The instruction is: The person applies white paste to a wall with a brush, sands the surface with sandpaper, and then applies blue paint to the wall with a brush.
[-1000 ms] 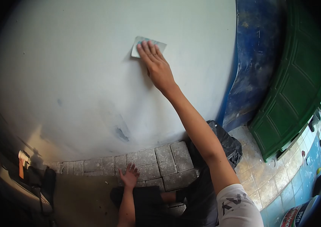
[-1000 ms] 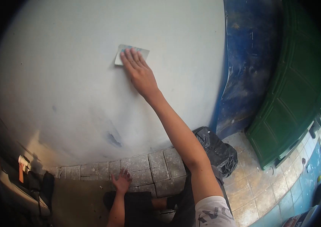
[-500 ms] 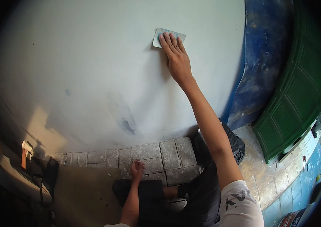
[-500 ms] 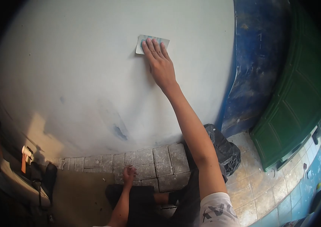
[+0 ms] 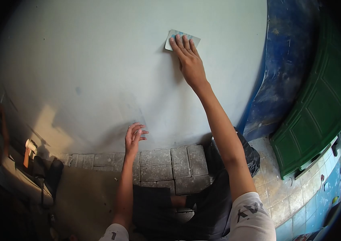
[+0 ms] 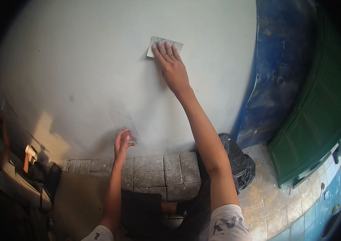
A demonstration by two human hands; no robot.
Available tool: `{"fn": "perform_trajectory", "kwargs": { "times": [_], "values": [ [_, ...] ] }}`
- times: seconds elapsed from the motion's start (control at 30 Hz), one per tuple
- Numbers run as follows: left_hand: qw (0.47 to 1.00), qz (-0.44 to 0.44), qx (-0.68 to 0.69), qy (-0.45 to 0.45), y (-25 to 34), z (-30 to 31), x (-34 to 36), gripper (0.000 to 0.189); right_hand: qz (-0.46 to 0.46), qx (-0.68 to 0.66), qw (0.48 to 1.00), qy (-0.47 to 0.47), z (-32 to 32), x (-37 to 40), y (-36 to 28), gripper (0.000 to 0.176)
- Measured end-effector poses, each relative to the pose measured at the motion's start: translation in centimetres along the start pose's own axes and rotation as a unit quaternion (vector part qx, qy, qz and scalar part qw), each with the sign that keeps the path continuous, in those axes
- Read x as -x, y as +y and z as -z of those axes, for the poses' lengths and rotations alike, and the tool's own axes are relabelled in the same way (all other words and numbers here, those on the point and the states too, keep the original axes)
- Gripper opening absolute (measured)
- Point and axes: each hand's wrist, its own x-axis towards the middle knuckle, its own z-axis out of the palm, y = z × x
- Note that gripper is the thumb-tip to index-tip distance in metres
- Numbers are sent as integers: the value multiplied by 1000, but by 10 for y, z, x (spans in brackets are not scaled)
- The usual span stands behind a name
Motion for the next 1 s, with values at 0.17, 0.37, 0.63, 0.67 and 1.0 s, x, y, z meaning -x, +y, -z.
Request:
{"fn": "perform_trajectory", "kwargs": {
  "times": [0.17,0.37,0.63,0.67,1.0],
  "values": [
    [998,55,-15,-5,17,13,11,41,-2,-37,999,-17,2,6,2,72],
    [989,84,-122,-22,79,42,28,37,-3,-31,1000,1,0,14,5,58],
    [918,51,-356,-169,213,50,-11,29,-12,-74,997,3,4,21,5,66],
    [913,38,-369,-168,224,45,-15,28,-11,-63,998,-3,5,20,5,67],
    [903,-41,-373,-207,232,-14,-45,27,20,32,997,-68,30,30,25,59]
  ]
}}
